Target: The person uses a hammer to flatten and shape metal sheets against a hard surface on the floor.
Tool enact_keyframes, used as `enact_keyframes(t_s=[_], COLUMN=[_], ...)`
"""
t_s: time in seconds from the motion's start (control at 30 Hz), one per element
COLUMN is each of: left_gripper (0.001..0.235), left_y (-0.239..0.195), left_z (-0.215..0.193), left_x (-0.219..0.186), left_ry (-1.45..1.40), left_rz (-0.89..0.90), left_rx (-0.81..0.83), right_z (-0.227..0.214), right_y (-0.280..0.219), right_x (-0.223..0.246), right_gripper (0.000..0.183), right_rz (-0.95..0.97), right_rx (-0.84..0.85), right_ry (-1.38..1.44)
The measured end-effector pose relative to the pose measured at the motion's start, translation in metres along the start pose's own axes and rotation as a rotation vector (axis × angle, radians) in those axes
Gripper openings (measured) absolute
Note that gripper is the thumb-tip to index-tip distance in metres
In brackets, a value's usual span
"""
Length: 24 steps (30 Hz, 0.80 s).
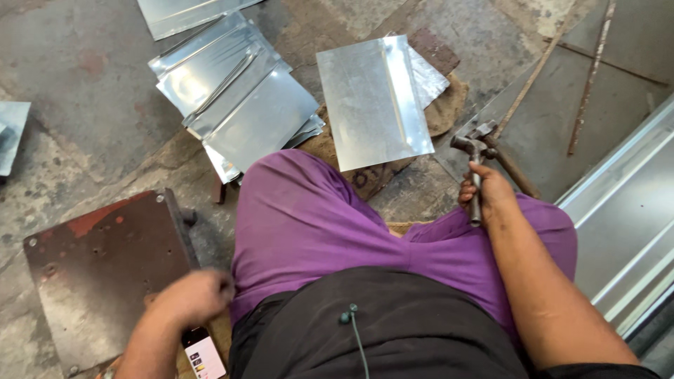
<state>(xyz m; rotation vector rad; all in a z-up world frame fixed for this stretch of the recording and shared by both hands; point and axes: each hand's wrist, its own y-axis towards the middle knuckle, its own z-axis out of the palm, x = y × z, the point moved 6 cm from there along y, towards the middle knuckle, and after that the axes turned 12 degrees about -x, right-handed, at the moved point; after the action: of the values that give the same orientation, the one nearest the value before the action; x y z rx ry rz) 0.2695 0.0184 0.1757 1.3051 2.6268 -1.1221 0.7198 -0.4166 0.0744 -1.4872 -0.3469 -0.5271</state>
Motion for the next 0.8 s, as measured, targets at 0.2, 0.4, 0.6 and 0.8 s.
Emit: enact_keyframes(t_s=[0.2, 0.4, 0.6, 0.8], left_gripper=[0.053, 0.113, 0.105, 0.100], left_y=[0.084, 0.208, 0.228, 0.224], left_z=[-0.080, -0.049, -0.023, -0.020], left_x=[-0.146, -0.244, -0.242, -0.229], left_ry=[-0.918, -0.860, -0.721, -0.637], left_rz=[0.112, -0.034, 0.087, 0.022], left_rx=[-0.476, -0.551, -0.713, -0.641], right_z=[0.015, 0.037, 0.044, 0.067], right_y=[-0.037, -0.110, -0.195, -0.249], right_x=[0.003, 0.019, 0.039, 0.068], right_gripper=[0.018, 0.014, 0.041, 0.042], right_rz=[-0.202, -0.618, -1.147, -1.769], right_rx=[-0.126, -0.127, -0.264, -0.247], right_ry=[-0.119, -0.344, -0.680, -0.634])
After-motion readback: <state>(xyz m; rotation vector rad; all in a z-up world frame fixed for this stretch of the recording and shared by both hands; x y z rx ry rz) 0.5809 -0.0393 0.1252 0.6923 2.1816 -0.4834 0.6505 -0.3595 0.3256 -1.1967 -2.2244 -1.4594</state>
